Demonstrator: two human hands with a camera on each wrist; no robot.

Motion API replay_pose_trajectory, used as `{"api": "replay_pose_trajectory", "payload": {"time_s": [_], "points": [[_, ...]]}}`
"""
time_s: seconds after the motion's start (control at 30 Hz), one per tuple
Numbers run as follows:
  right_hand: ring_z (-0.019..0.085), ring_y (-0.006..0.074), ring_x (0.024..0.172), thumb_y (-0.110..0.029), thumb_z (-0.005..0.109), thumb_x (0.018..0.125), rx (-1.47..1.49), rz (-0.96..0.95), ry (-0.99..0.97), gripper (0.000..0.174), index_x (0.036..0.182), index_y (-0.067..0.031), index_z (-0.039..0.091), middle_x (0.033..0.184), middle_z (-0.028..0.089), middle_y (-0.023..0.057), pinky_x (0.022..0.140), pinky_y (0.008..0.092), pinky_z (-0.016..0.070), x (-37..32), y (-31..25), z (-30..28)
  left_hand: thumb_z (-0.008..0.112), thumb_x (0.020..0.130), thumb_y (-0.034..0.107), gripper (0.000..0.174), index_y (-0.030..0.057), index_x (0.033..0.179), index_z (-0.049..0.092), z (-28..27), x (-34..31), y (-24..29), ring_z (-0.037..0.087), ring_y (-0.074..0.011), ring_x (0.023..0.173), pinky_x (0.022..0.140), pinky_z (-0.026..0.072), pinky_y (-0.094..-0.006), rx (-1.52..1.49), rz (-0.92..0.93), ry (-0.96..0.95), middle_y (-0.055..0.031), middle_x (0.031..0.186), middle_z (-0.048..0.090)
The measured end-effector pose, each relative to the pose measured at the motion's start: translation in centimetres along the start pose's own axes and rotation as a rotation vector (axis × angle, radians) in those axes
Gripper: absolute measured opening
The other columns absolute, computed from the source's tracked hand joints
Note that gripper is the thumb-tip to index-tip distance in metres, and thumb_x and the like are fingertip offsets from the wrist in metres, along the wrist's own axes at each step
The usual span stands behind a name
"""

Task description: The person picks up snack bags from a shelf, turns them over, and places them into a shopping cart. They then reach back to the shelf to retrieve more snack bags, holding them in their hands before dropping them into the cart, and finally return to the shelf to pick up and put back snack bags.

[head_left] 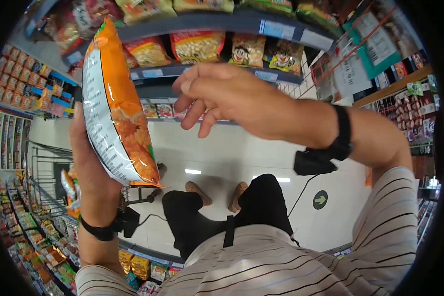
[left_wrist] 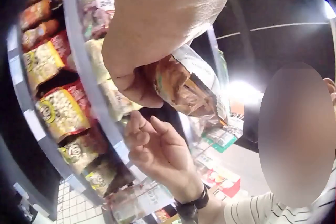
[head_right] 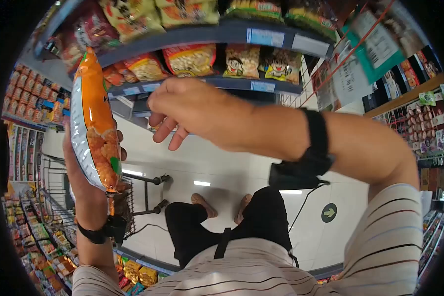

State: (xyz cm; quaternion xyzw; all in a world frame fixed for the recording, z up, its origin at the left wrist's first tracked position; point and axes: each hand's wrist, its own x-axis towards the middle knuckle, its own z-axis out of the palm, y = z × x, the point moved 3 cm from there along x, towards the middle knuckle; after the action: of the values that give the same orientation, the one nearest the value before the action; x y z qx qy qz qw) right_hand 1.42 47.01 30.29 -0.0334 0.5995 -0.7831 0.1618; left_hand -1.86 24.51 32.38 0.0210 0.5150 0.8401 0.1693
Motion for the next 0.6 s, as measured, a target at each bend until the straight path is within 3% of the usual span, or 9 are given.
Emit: {"api": "replay_pose_trajectory", "payload": {"time_s": [0.13,0.33,0.43,0.47,0.57,0.6], "points": [[0.067,0.0258,0.105,-0.035,0.058,0.104,0.067,0.095,0.091,0.046,0.133,0.0013,0.052,0.12,0.063,0.0183,0.081,0.0376,0.058,4.3,16.8,-4.5,0.04,0.105,0.056,0.065,0.0037,0.142,0.049,-7.1,4.1,-13.9,0.066,-0.0256,0.098,0.072,0.0584,-0.0384,-0.055,-0.116,-0.017,-0.0131,0.119,0.065],[0.06,0.0252,0.121,-0.059,0.052,0.104,0.303,0.26,0.109,0.071,0.139,0.002,0.05,0.129,0.062,0.0156,0.103,0.0414,0.0494,7.6,37.1,-9.0,0.038,0.103,0.066,0.07,0.0052,0.131,0.057,-15.6,7.3,-31.5,0.065,-0.023,0.088,0.067,0.0552,-0.0373,-0.182,-0.48,-0.031,-0.0093,0.103,0.067],[0.061,0.0225,0.116,-0.059,0.05,0.105,0.47,0.164,-0.004,0.067,0.138,-0.0004,0.052,0.125,0.063,0.0121,0.101,0.0401,0.0491,9.9,44.4,-9.8,0.031,0.103,0.07,0.078,0.0046,0.138,0.054,-19.2,8.3,-38.6,0.068,-0.0253,0.089,0.072,0.0581,-0.0407,-0.402,-0.611,-0.18,-0.0124,0.111,0.069],[0.061,0.0184,0.109,-0.057,0.047,0.107,0.496,0.144,-0.001,0.058,0.133,-0.0056,0.057,0.115,0.065,0.0062,0.093,0.0378,0.0511,10.8,46.3,-10.0,0.032,0.102,0.072,0.078,0.0042,0.132,0.057,-20.3,8.7,-40.5,0.068,-0.024,0.086,0.07,0.0577,-0.0398,-0.357,-0.601,-0.151,-0.0116,0.106,0.069],[0.062,0.0147,0.09,-0.051,0.053,0.105,0.605,0.023,-0.053,0.047,0.124,-0.0089,0.061,0.097,0.064,0.0021,0.083,0.0334,0.053,13.3,50.1,-10.8,0.032,0.102,0.072,0.076,0.0041,0.125,0.06,-22.6,10.8,-44.9,0.066,-0.0228,0.083,0.066,0.0563,-0.0387,-0.315,-0.569,-0.196,-0.0099,0.101,0.068],[0.06,0.0131,0.073,-0.05,0.056,0.104,0.617,0.034,-0.046,0.041,0.117,-0.0116,0.064,0.085,0.062,-0.0015,0.07,0.0312,0.0532,14.0,51.1,-11.3,0.033,0.104,0.068,0.072,0.0042,0.12,0.062,-23.1,11.7,-46.1,0.064,-0.0219,0.078,0.062,0.0544,-0.0366,-0.313,-0.562,-0.218,-0.0089,0.096,0.067]]}}
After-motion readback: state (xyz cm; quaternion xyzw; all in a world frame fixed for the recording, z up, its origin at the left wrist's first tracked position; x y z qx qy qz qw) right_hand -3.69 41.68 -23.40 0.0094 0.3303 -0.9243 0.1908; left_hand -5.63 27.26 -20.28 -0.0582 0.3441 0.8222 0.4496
